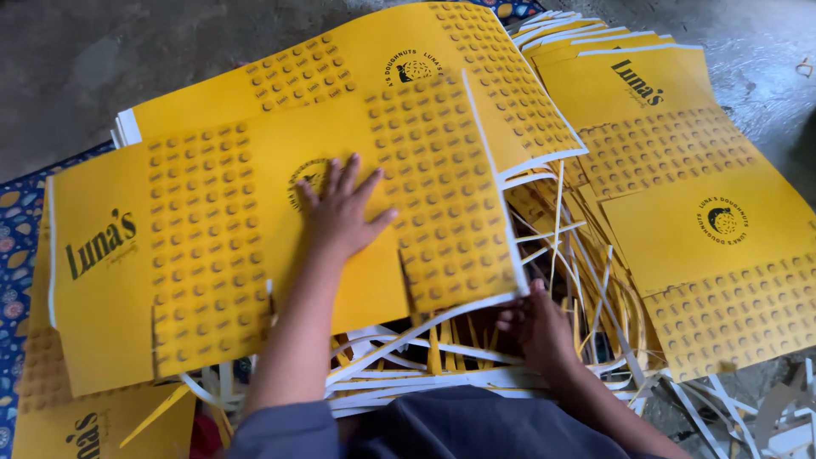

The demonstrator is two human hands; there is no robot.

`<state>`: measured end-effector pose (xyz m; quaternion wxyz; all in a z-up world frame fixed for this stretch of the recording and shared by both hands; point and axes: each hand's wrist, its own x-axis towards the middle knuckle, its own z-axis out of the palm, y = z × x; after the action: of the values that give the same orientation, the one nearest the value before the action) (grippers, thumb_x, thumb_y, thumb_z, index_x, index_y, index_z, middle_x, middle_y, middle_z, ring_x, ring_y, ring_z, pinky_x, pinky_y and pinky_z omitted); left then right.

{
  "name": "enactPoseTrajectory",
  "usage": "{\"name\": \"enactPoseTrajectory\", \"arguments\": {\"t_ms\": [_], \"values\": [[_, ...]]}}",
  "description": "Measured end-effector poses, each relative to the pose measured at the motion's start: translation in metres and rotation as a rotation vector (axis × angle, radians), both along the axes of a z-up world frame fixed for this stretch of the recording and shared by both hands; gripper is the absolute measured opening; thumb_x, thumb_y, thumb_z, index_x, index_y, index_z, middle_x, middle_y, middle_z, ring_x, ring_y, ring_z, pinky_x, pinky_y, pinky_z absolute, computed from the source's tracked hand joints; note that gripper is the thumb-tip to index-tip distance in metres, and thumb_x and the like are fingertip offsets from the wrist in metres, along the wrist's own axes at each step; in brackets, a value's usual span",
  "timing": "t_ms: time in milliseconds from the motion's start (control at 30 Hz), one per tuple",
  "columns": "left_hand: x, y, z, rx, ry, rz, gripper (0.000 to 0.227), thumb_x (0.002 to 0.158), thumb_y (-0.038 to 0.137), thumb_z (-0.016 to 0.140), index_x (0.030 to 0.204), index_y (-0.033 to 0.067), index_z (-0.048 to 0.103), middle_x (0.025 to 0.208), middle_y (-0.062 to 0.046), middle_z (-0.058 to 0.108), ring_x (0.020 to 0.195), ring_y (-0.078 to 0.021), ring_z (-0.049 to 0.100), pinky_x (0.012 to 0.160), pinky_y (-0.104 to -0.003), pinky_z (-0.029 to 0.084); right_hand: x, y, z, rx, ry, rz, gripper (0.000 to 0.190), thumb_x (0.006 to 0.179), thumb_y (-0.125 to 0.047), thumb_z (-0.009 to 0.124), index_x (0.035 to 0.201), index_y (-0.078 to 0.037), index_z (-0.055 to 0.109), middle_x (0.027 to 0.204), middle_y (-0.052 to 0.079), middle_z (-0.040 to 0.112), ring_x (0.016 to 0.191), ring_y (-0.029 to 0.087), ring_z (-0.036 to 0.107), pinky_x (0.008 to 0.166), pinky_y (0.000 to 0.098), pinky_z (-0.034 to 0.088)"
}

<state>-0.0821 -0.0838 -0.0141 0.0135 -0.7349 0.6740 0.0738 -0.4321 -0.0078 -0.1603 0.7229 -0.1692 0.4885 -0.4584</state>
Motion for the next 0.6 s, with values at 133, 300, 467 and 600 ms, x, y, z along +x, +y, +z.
{"name": "enactPoseTrajectory", "arguments": {"t_ms": [133, 300, 467, 600], "values": [[0.036, 0.027, 0.001, -0.059, 0.102, 0.058, 0.067, 0.089, 0.067, 0.046, 0.147, 0.0347, 0.045, 0.166, 0.000, 0.025, 0.154, -0.0322, 0.015, 0.110, -0.080, 0.007, 0.004, 0.009, 0.037, -0.010, 0.099, 0.129, 0.020, 0.099, -0.020, 0.061, 0.098, -0.001, 0.065, 0.072, 0.012, 0.057, 0.058, 0.027, 0.060, 0.053, 0.0397, 0.053], [0.052, 0.025, -0.018, -0.302, 0.110, 0.062, 0.056, 0.089, 0.054, 0.063, 0.133, 0.0193, 0.062, 0.147, -0.007, 0.053, 0.138, -0.0345, 0.043, 0.104, -0.082, 0.017, 0.020, 0.019, 0.012, -0.255, 0.105, 0.390, 0.010, 0.097, -0.008, 0.066, 0.088, -0.004, 0.066, 0.070, 0.010, 0.060, 0.057, 0.018, 0.055, 0.050, 0.0320, 0.049], [0.036, -0.006, -0.017, -0.233, 0.143, 0.253, 0.085, 0.085, 0.076, 0.045, 0.156, 0.0314, 0.037, 0.169, -0.011, 0.008, 0.154, -0.0420, 0.003, 0.109, -0.078, -0.006, 0.034, 0.014, 0.038, -0.050, 0.090, 0.490, 0.023, 0.093, -0.012, 0.071, 0.113, -0.004, 0.063, 0.085, 0.015, 0.068, 0.046, 0.019, 0.058, 0.044, 0.0300, 0.053], [0.024, -0.010, -0.008, -0.140, 0.068, 0.278, 0.090, 0.086, 0.081, 0.031, 0.161, 0.0325, 0.022, 0.170, -0.011, 0.004, 0.153, -0.0442, -0.002, 0.108, -0.079, -0.007, 0.034, 0.013, 0.026, -0.005, 0.270, 0.626, 0.028, 0.096, -0.025, 0.068, 0.111, -0.002, 0.074, 0.069, 0.017, 0.071, 0.054, 0.020, 0.066, 0.052, 0.0295, 0.055]]}}
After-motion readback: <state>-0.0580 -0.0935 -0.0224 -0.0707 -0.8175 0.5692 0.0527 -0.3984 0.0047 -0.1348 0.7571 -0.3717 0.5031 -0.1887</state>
